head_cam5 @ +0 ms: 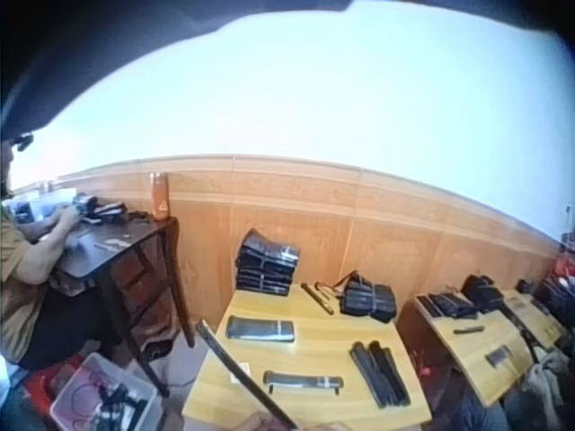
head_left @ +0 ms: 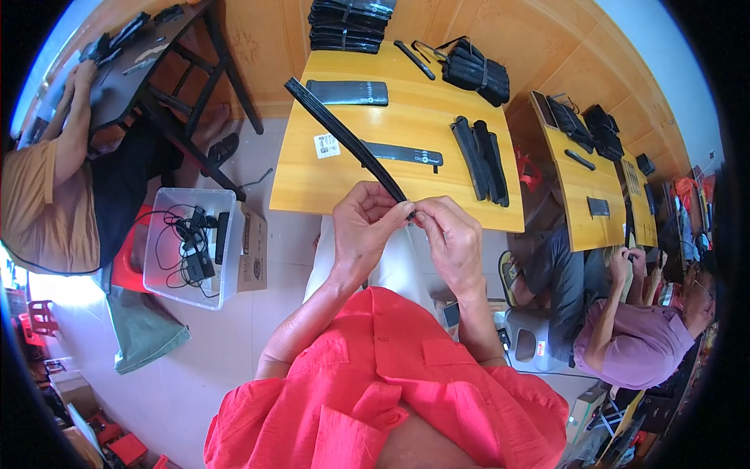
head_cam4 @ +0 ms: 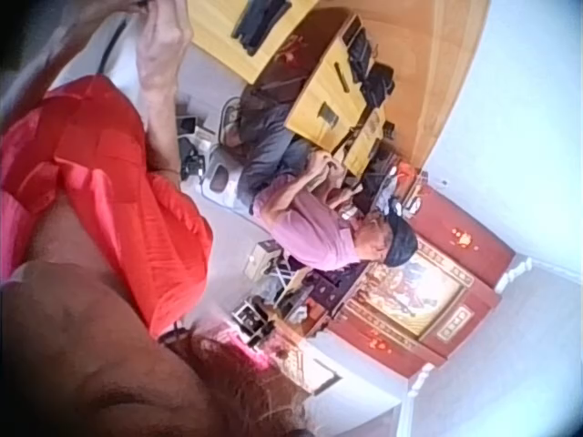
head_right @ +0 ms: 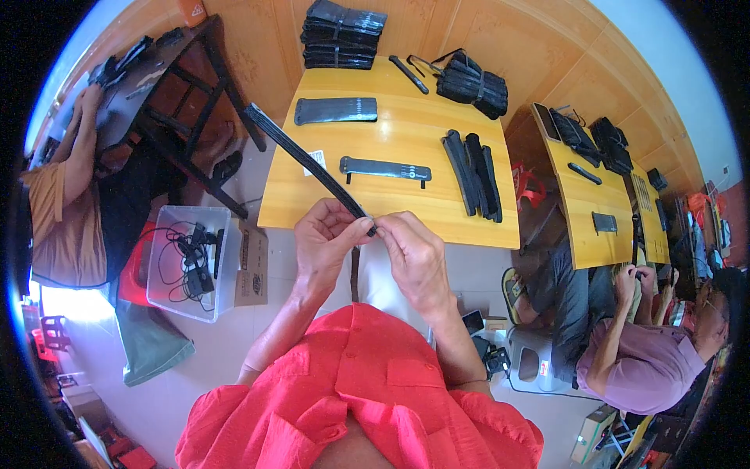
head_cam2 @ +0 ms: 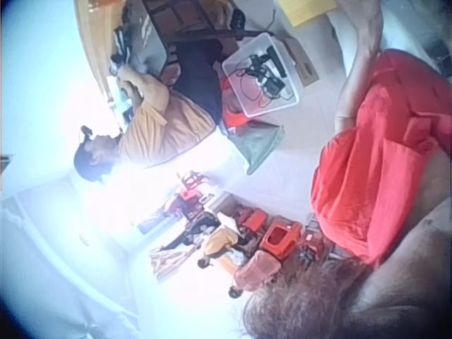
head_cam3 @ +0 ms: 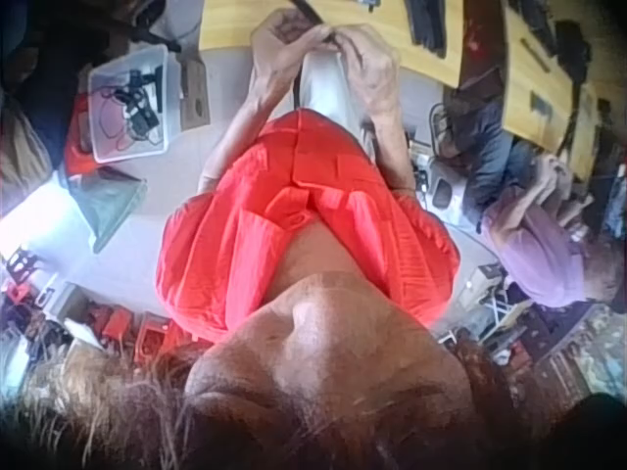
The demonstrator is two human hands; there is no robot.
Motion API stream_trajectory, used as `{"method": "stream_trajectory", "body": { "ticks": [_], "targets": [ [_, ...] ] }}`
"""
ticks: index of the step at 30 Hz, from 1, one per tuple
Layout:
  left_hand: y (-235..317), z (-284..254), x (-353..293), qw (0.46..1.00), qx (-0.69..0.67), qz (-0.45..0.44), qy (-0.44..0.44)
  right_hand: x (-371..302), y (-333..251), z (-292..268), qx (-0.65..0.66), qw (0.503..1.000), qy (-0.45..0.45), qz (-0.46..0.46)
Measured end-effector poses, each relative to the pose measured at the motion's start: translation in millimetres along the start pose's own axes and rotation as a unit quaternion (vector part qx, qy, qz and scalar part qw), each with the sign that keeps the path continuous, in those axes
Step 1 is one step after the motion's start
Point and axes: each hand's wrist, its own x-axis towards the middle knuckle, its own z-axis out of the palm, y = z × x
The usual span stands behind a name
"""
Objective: The recorder is seen inspecting and assembling black plastic strap components at a workbench.
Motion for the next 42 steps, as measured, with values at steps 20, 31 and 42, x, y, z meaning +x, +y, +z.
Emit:
{"method": "stream_trajectory", "body": {
  "ticks": [20, 31, 42],
  "targets": [
    [-6, -3, 1, 0.999, 0.044, -0.004, 0.0, 4, 2, 8, -0.016, 1.0, 0.006, 0.019],
    [-13, -14, 6, 0.998, 0.053, -0.015, -0.023, 4, 18, 26, 0.042, 0.993, -0.002, 0.112],
    [-17, -9, 4, 0.992, 0.118, -0.034, 0.008, 15, 13, 31, -0.061, 0.998, -0.011, -0.014]
  ]
}}
